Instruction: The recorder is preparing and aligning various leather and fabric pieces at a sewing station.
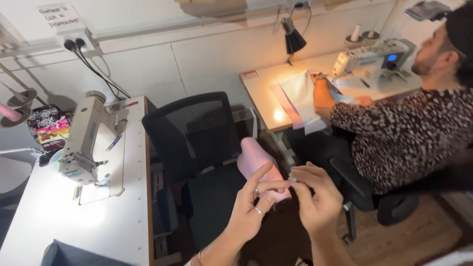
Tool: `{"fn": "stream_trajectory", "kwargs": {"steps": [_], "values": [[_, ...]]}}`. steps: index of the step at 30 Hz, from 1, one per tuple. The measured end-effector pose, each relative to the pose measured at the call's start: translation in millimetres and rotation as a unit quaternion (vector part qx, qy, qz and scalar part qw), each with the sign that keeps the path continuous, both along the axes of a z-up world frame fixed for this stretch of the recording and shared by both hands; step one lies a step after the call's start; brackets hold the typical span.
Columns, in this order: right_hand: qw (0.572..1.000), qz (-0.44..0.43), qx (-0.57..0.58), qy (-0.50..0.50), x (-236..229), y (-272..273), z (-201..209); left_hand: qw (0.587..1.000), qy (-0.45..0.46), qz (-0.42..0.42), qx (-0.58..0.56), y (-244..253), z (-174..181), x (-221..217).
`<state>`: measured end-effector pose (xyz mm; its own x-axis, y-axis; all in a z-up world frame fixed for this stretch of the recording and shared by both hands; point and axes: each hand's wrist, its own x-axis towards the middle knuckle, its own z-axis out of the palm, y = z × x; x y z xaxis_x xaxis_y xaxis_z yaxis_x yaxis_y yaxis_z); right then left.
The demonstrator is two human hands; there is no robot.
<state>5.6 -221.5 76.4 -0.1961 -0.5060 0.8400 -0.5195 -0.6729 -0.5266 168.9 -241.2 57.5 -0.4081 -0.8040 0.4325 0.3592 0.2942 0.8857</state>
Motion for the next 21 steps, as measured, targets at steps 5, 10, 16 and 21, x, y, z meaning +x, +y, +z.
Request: {"fn": "stream_trajectory", "kwargs": {"steps": [5,10,16,21], "values": [[0.999,0.024,0.025,-0.038,1.4,-47.7,-6.0,0.997,-0.01,0.071,-0.032,-35.0,-9.4,4.8],[0.996,0.079,0.016,-0.026,18.6,-108.6,-18.8,0.991,-0.045,0.126,-0.028,-80.5,-5.8,18.2],[0.974,0.116,0.094,-0.167,24.3,-190.4,-53.6,0.971,-0.122,0.185,-0.085,-124.3,3.6,40.4],[0.968,0.098,0.106,-0.205,27.1,-226.4,-72.4,0.969,-0.137,0.197,-0.054,-155.6,4.0,52.2]]}}
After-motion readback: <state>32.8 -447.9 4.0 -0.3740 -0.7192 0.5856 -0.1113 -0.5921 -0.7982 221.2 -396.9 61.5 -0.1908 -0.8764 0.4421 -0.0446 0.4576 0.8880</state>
